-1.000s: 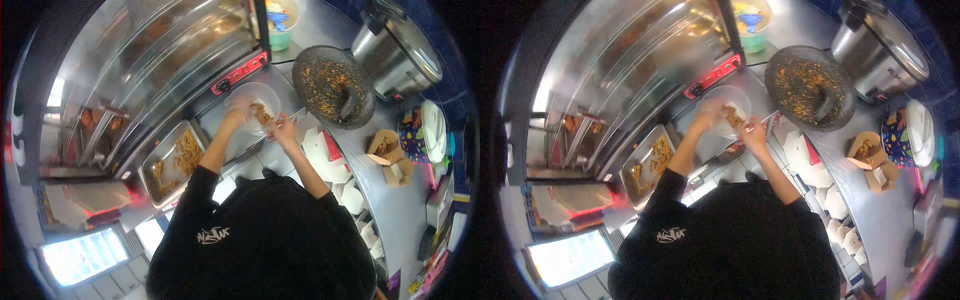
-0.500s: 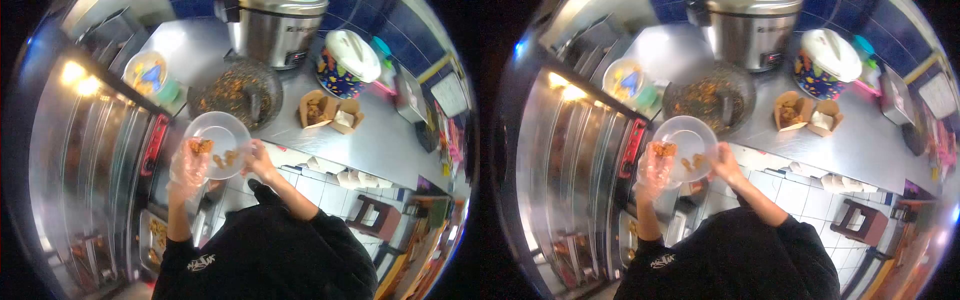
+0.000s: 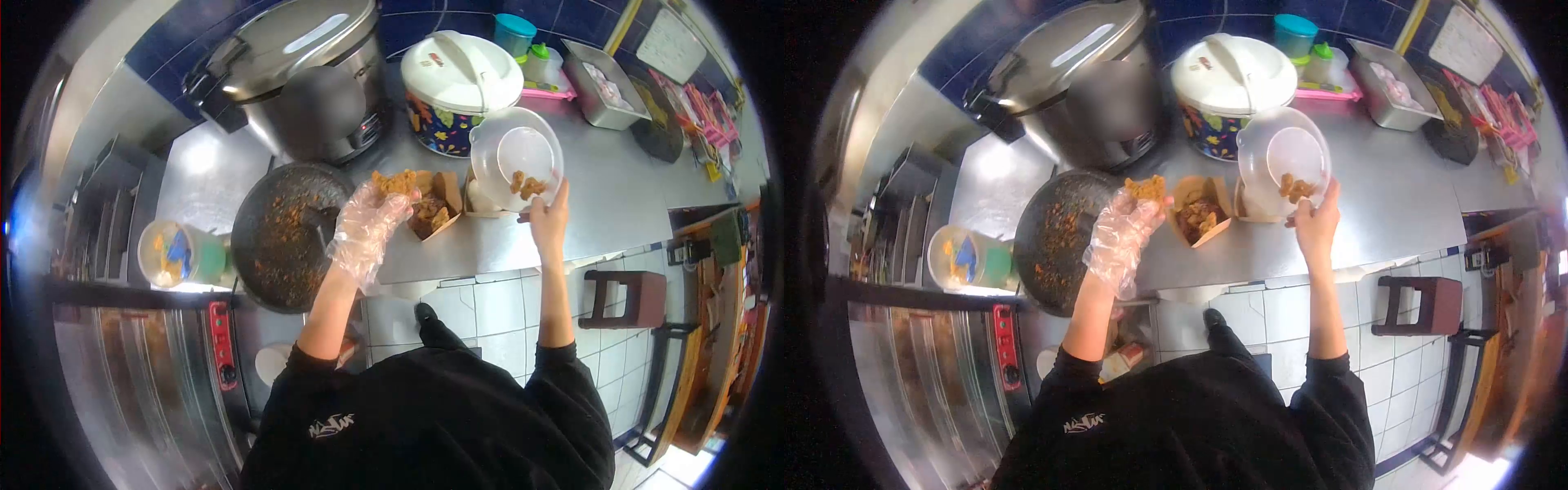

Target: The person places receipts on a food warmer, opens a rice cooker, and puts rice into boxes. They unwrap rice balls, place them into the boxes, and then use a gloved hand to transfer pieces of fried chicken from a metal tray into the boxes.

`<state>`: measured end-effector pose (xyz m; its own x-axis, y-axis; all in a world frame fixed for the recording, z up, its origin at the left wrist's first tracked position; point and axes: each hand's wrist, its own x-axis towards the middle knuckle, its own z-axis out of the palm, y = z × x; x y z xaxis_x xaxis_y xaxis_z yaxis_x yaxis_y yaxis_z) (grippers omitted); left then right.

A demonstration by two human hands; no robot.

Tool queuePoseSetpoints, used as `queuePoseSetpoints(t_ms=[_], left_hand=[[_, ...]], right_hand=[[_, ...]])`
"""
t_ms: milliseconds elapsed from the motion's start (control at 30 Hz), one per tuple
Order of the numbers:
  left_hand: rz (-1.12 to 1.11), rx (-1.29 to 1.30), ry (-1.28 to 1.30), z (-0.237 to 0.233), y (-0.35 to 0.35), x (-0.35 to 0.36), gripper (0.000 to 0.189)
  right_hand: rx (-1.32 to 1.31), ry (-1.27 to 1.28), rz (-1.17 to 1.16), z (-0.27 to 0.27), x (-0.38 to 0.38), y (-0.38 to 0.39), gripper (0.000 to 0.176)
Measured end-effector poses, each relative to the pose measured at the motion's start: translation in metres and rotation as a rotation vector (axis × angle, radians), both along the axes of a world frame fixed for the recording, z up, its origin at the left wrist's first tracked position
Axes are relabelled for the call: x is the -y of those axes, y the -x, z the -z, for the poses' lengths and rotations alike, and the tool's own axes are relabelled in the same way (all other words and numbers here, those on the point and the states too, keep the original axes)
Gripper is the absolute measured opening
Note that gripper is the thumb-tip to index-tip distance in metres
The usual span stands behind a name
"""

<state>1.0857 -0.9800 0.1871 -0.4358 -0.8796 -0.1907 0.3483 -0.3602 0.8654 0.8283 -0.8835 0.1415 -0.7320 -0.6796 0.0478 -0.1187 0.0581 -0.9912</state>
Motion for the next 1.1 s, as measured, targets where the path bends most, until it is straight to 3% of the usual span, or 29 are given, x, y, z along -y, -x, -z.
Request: queuePoseSetpoints(t_ms=[67, 100, 267, 467, 533, 567, 600, 633, 733, 800, 867, 1100], left_hand=[[0.039, -0.026, -0.015, 0.003, 0.021, 0.011, 0.029], [0.050, -0.026, -0.020, 0.006, 0.030, 0.016, 0.029], [0.198, 0.053, 0.043, 0.030, 0.064, 0.031, 0.026], [0.265, 0.197, 0.230, 0.041, 0.104, 0.039, 0.029], [0.404, 0.658, 0.541, 0.027, 0.115, 0.044, 0.032], [0.348, 0.726, 0.575, 0.018, 0.120, 0.037, 0.033], [0.357, 0.723, 0.580, 0.025, 0.125, 0.039, 0.033], [0.350, 0.719, 0.614, 0.040, 0.130, 0.043, 0.033], [0.350, 0.757, 0.699, 0.074, 0.143, 0.055, 0.033], [0.353, 0.801, 0.750, 0.075, 0.147, 0.058, 0.034], [0.400, 1.020, 0.870, 0.060, 0.149, 0.057, 0.032], [0.374, 0.980, 0.936, 0.076, 0.162, 0.064, 0.029]], right_hand=[[-0.563, -0.151, 0.096, 0.035, 0.013, 0.020, 0.059], [-0.762, -0.066, 0.125, 0.027, 0.017, 0.013, 0.061], [-0.668, -0.166, 0.022, 0.023, 0.012, 0.002, 0.062], [-0.828, -0.007, 0.090, 0.038, 0.002, 0.012, 0.059], [-0.950, 0.014, 0.229, 0.037, -0.001, 0.017, 0.053], [-0.951, 0.011, 0.240, 0.041, -0.003, 0.020, 0.053], [-0.793, 0.023, 0.246, 0.050, -0.006, 0.023, 0.051], [-0.636, 0.037, 0.252, 0.053, -0.009, 0.024, 0.049], [-0.505, 0.117, 0.263, 0.043, -0.014, 0.021, 0.049], [-0.486, 0.120, 0.276, 0.043, -0.018, 0.021, 0.049], [-0.469, 0.125, 0.285, 0.042, -0.020, 0.020, 0.050], [-0.326, 0.183, 0.311, 0.043, -0.017, 0.016, 0.051]])
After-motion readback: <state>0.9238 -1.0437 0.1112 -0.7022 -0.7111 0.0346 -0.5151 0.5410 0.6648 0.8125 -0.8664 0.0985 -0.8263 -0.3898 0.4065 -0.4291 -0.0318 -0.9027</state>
